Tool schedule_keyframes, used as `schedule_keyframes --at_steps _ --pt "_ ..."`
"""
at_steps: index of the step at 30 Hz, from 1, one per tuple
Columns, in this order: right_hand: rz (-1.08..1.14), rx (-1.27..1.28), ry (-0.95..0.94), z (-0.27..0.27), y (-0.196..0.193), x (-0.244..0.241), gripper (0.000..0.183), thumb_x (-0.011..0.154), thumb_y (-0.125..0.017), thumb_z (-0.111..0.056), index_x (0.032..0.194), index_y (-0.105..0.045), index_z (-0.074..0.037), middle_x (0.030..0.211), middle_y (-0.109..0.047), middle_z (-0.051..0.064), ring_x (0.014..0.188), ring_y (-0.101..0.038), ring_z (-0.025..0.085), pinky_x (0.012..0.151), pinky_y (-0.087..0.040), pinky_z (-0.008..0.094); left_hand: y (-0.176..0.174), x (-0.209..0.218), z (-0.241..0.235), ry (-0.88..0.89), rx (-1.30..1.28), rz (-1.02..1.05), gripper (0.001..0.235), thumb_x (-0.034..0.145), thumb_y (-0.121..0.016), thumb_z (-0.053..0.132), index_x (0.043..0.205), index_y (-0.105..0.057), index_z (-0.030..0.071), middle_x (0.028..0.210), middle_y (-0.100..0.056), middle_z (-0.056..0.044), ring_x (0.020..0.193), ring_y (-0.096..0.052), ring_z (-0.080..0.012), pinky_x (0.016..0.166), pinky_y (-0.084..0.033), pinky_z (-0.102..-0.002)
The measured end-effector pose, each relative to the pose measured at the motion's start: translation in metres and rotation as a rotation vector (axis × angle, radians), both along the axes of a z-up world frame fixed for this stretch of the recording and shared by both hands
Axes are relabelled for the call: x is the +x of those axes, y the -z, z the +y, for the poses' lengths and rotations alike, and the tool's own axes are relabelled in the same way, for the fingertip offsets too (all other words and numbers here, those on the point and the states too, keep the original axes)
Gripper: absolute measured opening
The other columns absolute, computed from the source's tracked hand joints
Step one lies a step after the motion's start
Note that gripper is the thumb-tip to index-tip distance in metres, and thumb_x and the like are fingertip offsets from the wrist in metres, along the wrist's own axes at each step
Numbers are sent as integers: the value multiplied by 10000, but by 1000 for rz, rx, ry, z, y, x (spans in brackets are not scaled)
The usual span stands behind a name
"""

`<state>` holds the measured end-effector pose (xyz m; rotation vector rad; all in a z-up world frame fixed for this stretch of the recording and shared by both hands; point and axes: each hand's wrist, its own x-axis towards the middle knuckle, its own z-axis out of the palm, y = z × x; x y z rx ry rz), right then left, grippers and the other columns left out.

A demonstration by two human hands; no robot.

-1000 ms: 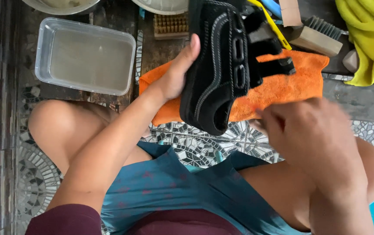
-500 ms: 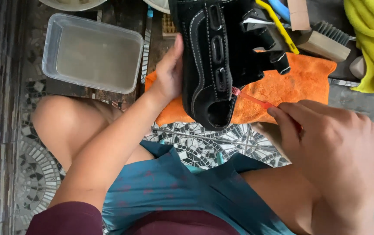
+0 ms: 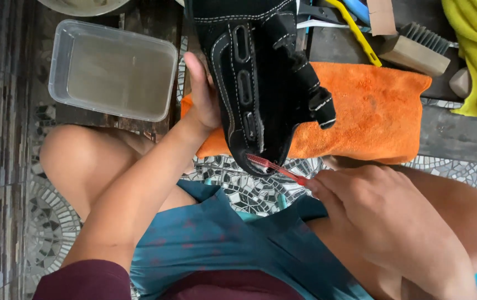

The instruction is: The person scrubs a black shoe with a red toothbrush, dipping it into a container of water. They wipe the shoe with a yellow cloth and continue scrubbing the upper and sole areas.

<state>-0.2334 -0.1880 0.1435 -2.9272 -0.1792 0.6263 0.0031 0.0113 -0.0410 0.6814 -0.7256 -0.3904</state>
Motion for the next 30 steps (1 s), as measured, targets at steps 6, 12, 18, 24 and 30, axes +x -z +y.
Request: schedule_keyframes --at_steps 6,12,18,24,30 --pt "52 -199 170 -3 -14 -8 462 1121 -579 -496 739 -726 -281 699 -758 -76 675 -696 239 648 -556 481 21 1 2 76 58 42 843 1128 -282 786 1442 -715 134 1327 -761 -38 1295 -721 -205 1166 -601 -437" --pt "39 -372 166 38 -3 -5 275 741 -766 -577 789 -675 -322 728 -732 -66 732 -767 322 592 -589 549 52 5 4 216 32 112 918 1051 -376 866 1446 -702 105 1325 -761 -56 1265 -724 -218 1119 -610 -440" --pt "438 -376 146 35 -32 14 379 849 -785 -720 1093 -686 -446 968 -796 -64 990 -786 325 792 -633 529 46 2 4 228 18 129 946 1095 -367 846 1594 -632 88 1553 -695 -83 1506 -623 -255 1326 -508 -511" --pt "287 -358 195 51 -25 24 318 770 -777 -589 1065 -734 -476 954 -800 -37 972 -793 383 725 -633 580 53 1 4 221 21 166 946 1062 -416 862 1536 -662 81 1451 -739 -83 1394 -687 -252 1238 -570 -492" --pt "665 -467 268 43 -57 38 299 904 -534 -593 903 -696 -342 949 -793 -88 966 -766 276 827 -596 465 33 -1 4 184 65 155 930 1068 -460 859 1527 -680 81 1498 -726 -104 1459 -655 -283 1299 -537 -529"
